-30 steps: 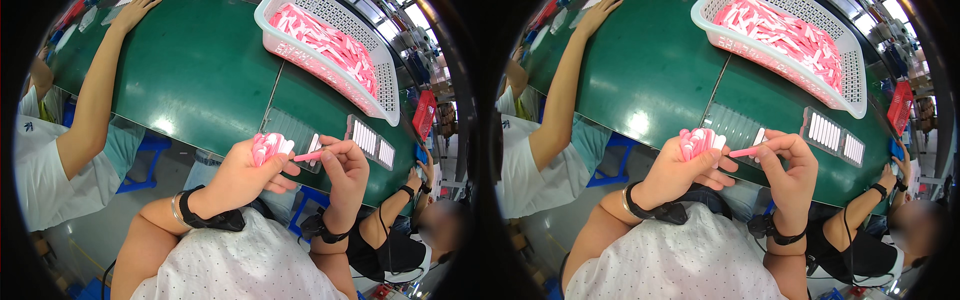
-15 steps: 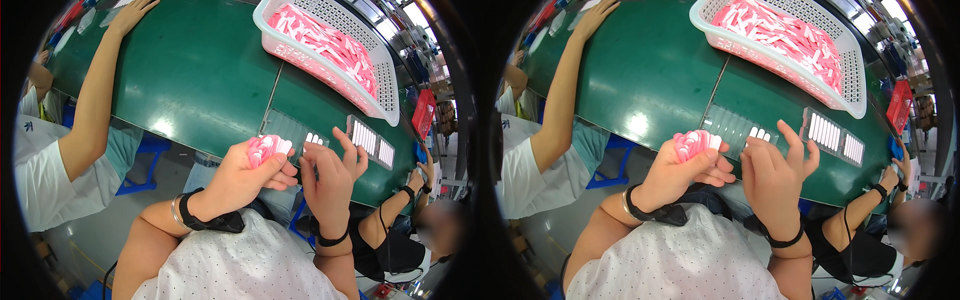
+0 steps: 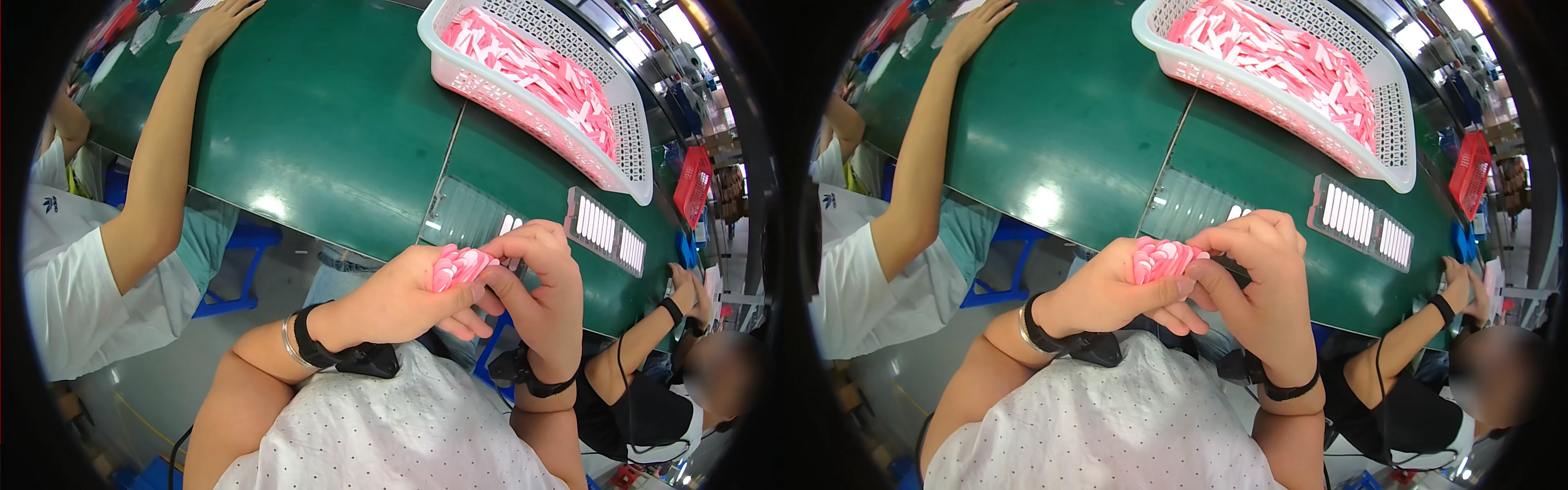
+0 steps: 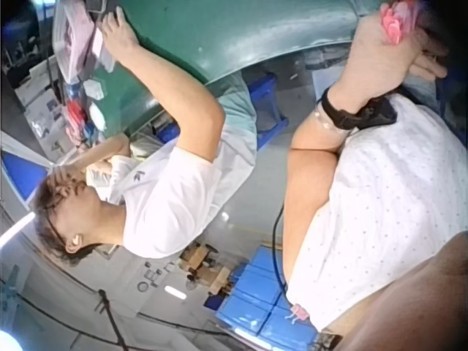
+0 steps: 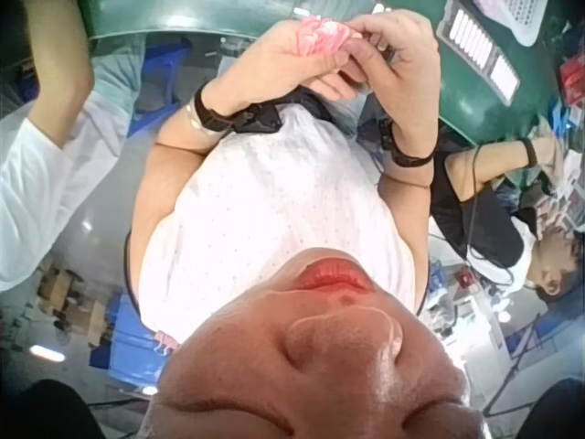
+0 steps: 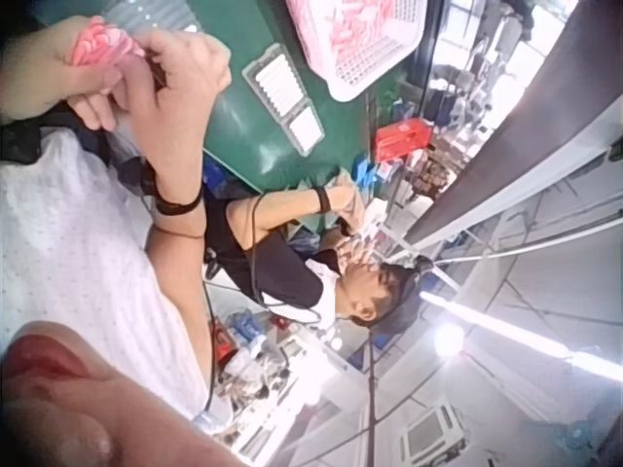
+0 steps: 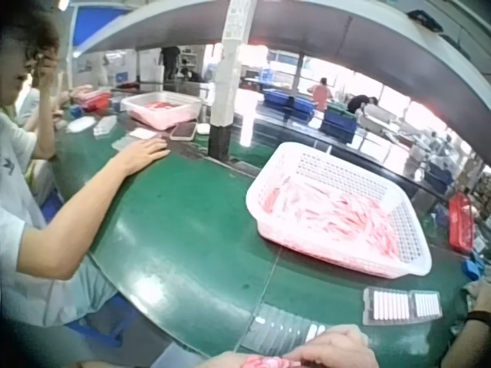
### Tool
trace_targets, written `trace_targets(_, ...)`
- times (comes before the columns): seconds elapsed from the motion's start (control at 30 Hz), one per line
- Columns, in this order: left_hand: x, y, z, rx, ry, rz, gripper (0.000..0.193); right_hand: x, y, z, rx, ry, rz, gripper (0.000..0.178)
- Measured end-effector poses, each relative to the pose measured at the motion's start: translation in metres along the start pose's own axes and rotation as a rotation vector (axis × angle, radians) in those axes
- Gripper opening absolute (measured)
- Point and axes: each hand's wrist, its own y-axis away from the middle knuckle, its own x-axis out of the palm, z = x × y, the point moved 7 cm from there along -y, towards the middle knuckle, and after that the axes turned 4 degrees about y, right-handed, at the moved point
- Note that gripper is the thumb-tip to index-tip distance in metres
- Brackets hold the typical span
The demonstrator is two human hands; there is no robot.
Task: The person is assembling small pink and white plastic components and placing them into a transparent tray.
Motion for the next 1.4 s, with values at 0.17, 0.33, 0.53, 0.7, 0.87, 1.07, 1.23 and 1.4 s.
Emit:
trace_targets(0.17,-0.003,0.001,-0.002,0.035,0.037,-0.024,0.028,0.001,0.004,-0.009,0.079,-0.129,0.017,0.013)
trace_targets(0.33,-0.009,0.002,-0.005,0.034,0.111,-0.01,0.029,-0.004,0.002,0.0,-0.197,-0.308,0.086,0.011)
trace_targets(0.53,-0.001,0.007,-0.003,-0.02,0.049,0.092,0.032,0.0,-0.004,-0.003,-0.089,-0.248,0.055,0.011)
trace_targets(0.7,-0.004,0.005,-0.004,-0.016,-0.036,-0.04,0.032,0.006,0.003,-0.006,0.112,-0.387,-0.021,0.017)
trace_targets(0.87,-0.011,0.005,-0.004,-0.048,0.142,-0.053,0.035,0.003,0.007,-0.014,0.17,-0.498,-0.135,0.027)
trace_targets(1.07,0.0,0.011,0.001,-0.181,0.152,0.128,0.033,-0.008,0.004,0.002,-0.396,-0.349,-0.078,0.029)
trace_targets(1.23,-0.004,0.01,-0.01,-0.021,0.033,-0.078,0.021,-0.004,0.004,0.0,-0.072,-0.468,-0.173,0.026)
trace_targets(1.4,-0.009,0.009,-0.013,0.141,-0.061,-0.24,0.025,0.007,0.011,-0.015,0.049,-0.415,-0.208,0.026)
